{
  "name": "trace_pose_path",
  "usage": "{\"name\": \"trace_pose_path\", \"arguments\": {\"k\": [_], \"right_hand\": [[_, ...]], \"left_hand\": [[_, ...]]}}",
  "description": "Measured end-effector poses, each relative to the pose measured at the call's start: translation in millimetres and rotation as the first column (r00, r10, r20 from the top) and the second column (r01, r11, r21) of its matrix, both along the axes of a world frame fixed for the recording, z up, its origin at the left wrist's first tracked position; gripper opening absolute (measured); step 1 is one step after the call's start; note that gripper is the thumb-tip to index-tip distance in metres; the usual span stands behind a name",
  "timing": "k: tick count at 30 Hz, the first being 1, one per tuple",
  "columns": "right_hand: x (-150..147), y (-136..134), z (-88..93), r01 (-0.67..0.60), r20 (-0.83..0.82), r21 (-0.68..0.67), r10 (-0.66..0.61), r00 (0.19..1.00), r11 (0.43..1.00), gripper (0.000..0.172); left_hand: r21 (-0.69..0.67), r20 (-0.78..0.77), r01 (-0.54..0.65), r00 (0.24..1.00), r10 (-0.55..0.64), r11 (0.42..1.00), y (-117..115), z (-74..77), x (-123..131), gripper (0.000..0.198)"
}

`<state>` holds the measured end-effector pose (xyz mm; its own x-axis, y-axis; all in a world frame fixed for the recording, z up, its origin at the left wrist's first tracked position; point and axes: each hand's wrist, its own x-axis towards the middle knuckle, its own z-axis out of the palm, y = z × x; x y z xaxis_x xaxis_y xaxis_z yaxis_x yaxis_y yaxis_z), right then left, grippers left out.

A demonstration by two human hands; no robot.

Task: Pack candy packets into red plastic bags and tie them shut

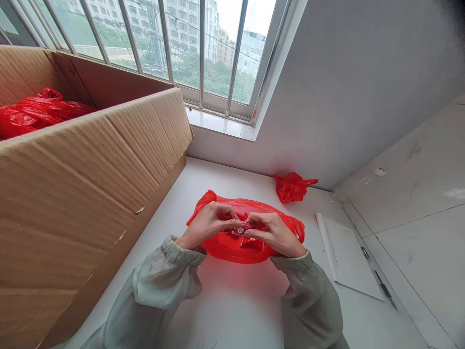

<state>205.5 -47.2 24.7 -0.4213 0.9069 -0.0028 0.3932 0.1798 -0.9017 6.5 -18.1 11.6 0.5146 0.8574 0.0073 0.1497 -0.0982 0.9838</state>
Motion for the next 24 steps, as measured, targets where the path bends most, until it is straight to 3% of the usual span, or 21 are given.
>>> {"name": "trace_pose_path", "arguments": {"k": [5,13,18,24], "right_hand": [[1,0,0.6,-0.004,-0.089,-0.085,-0.004,0.996,0.996,0.012],[6,-3,1.9,0.045,-0.059,-0.120,-0.053,0.997,0.992,0.012],[3,-3,0.6,0.082,-0.123,-0.101,-0.094,0.988,0.992,0.014],[0,3,-4.9,0.129,-0.118,-0.043,-0.133,0.984,0.991,0.017]], "left_hand": [[-0.153,0.075,-0.044,0.996,0.056,0.987,-1,-1.0,2,0.022],[-0.054,0.040,0.100,0.994,-0.098,0.994,-3,-0.7,6,0.026],[0.000,0.028,0.031,0.999,-0.031,1.000,-4,-3.8,7,0.022],[-0.091,0.088,-0.065,0.993,0.073,0.994,-4,-8.1,10,0.020]]}}
